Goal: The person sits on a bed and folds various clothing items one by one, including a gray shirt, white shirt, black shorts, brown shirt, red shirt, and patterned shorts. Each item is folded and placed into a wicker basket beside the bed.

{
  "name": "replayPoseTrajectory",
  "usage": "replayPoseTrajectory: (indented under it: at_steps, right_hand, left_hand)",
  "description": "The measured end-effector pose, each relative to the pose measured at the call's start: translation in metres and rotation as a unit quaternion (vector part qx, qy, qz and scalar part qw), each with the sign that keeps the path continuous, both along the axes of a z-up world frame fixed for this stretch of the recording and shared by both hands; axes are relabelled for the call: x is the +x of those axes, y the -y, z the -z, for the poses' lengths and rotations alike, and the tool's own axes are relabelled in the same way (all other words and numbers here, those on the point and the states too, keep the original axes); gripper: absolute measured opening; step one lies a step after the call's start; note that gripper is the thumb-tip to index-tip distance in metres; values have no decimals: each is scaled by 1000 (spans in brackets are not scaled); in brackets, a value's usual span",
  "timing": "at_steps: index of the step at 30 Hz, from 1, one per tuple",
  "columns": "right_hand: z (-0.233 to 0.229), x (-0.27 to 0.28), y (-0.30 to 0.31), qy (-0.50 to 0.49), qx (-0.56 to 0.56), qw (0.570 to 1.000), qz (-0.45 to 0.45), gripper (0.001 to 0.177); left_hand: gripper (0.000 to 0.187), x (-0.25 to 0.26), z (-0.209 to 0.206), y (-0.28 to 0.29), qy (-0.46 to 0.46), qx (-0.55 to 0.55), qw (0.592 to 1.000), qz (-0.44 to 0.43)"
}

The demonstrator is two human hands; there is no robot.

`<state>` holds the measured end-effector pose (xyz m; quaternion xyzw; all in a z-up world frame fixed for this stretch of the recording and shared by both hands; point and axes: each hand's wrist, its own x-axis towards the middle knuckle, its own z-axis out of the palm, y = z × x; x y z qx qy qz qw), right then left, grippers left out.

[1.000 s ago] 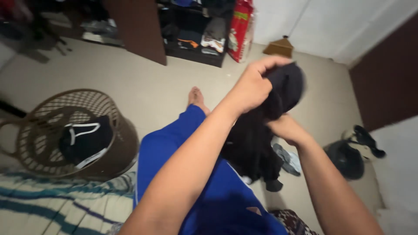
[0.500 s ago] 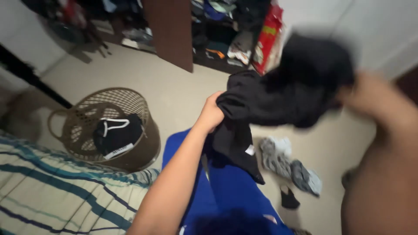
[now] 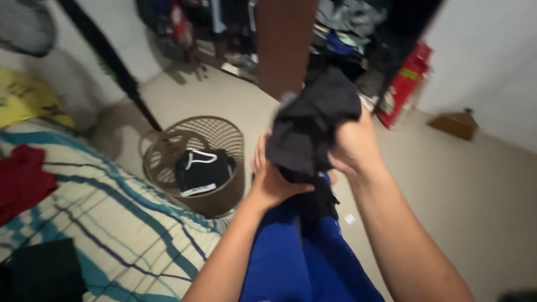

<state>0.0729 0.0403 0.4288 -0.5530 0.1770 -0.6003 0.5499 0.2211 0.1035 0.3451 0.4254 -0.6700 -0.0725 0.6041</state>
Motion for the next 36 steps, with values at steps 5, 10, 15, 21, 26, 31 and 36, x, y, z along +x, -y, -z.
replayPoseTrajectory:
  at_steps: [5, 10, 15, 21, 26, 31, 36]
  right_hand:
    - [-48, 95, -8, 189, 81, 942, -263, 24]
    - [-50, 109, 31, 116, 36, 971, -204, 33]
    - [29, 153, 94, -1, 243, 957, -156, 33]
    - [1, 257, 121, 261, 166, 889, -339, 35]
    - [-27, 314, 131, 224, 123, 863, -437, 42]
    - [99, 327, 155, 205, 190, 877, -390, 56]
    - [317, 254, 174, -192, 443, 872, -86, 37]
  left_hand:
    - [73, 72, 20, 43, -315, 55, 939, 125]
    - [42, 167, -35, 81, -595, 134, 743, 276]
    - [35, 238, -35, 135, -560, 53, 733, 382]
    - [43, 289, -46, 115, -619, 95, 722, 293]
    - [58, 342, -17, 110, -352, 122, 550, 748]
    - [61, 344, 66, 94, -656, 220, 692, 206]
    - [46, 360, 254, 67, -451, 559, 669, -190]
